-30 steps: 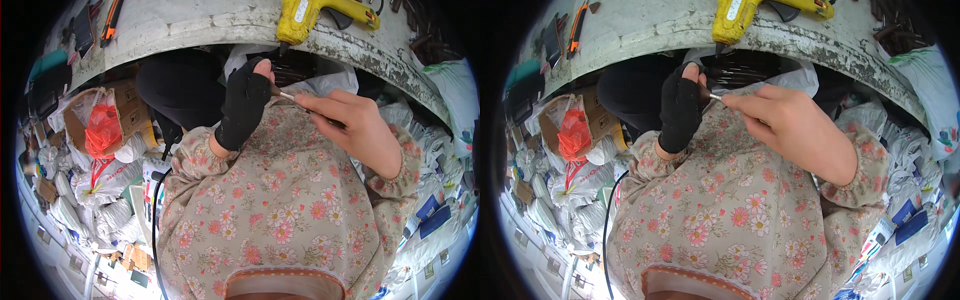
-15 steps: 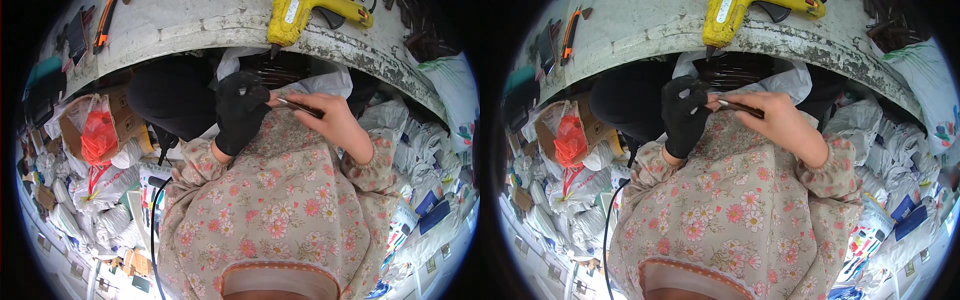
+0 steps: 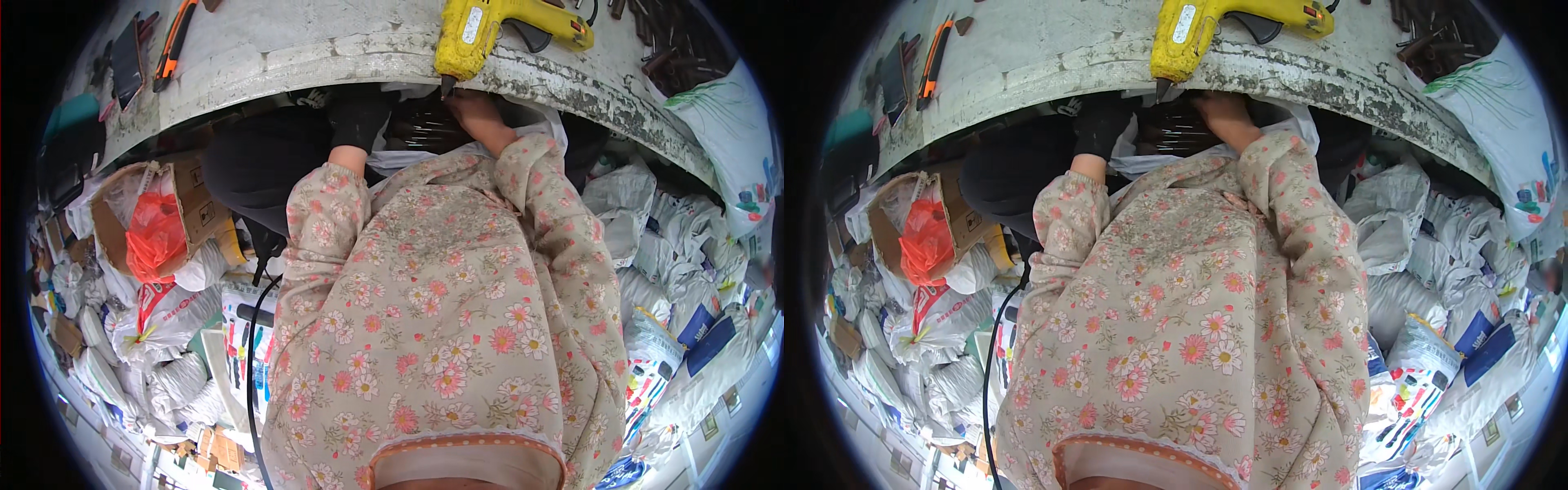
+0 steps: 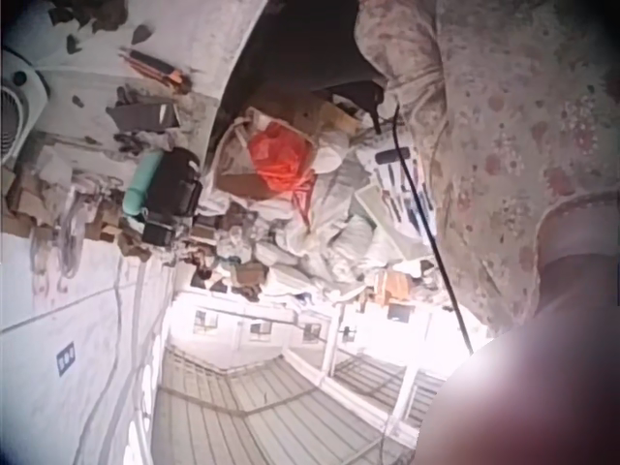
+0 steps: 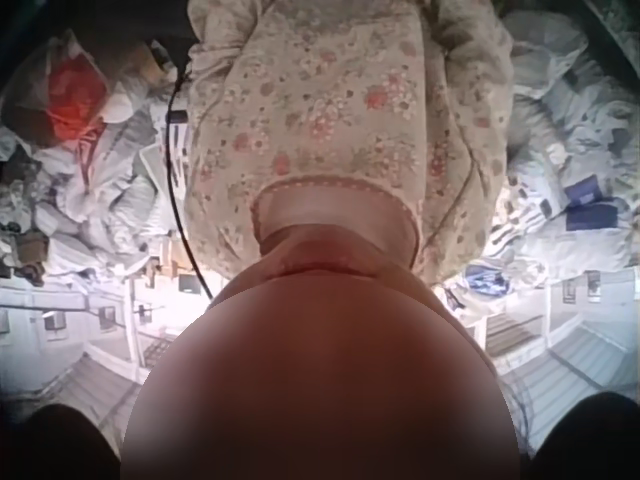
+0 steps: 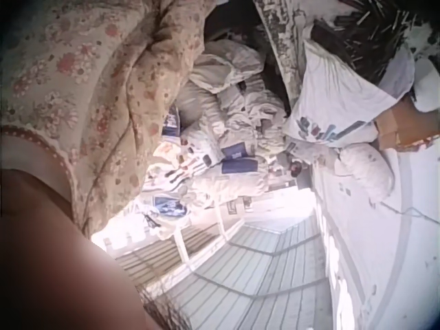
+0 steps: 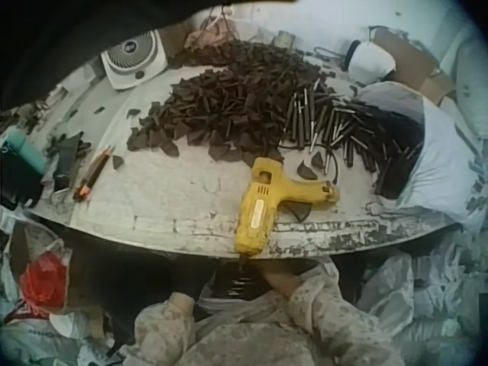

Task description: Apply hot glue to small plastic components and assemble them.

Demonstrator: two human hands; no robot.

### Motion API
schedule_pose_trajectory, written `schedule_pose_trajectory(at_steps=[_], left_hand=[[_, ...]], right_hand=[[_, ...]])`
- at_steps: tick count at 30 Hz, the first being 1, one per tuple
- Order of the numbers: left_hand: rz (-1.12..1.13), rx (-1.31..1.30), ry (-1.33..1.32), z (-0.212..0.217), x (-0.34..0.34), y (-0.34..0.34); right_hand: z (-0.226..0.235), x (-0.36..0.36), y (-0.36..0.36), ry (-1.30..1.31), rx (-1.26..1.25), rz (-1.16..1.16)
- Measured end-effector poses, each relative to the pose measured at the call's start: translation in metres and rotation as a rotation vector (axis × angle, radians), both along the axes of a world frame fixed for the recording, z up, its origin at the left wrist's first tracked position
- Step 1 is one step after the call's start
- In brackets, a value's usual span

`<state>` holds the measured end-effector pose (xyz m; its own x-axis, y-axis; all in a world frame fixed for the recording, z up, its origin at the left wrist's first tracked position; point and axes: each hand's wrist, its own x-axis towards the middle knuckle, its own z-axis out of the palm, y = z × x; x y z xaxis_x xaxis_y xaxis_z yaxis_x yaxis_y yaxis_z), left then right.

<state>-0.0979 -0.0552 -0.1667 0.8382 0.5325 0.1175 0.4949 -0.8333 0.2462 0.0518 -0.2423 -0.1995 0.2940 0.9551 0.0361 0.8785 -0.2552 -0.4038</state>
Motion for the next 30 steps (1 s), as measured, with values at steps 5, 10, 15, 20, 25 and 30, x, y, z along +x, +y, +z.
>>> schedule_pose_trajectory(at_steps=[5, 10, 15, 20, 25, 30], left_hand=[[-0.224, 0.205, -0.119, -0.027, -0.024, 0.022], [0.031, -0.032, -0.242, 0.004, -0.038, 0.006], [0.149, -0.370, -0.629, -0.002, -0.022, 0.003], [0.190, -0.412, -0.662, -0.018, -0.029, 0.004], [0.129, -0.208, -0.473, -0.005, -0.024, -0.004], [0.227, -0.892, -0.841, -0.032, -0.037, 0.001]], right_hand=[[0.011, -0.044, 0.002, -0.112, 0.003, -0.097], [-0.001, -0.056, 0.025, 0.004, -0.074, -0.036], [-0.037, -0.048, 0.101, 0.308, 0.347, -0.252], [-0.032, -0.019, 0.097, 0.594, -0.026, -0.004], [-0.006, -0.047, 0.028, 0.321, -0.114, 0.070], [-0.018, -0.061, 0.056, 0.044, -0.102, 0.056]])
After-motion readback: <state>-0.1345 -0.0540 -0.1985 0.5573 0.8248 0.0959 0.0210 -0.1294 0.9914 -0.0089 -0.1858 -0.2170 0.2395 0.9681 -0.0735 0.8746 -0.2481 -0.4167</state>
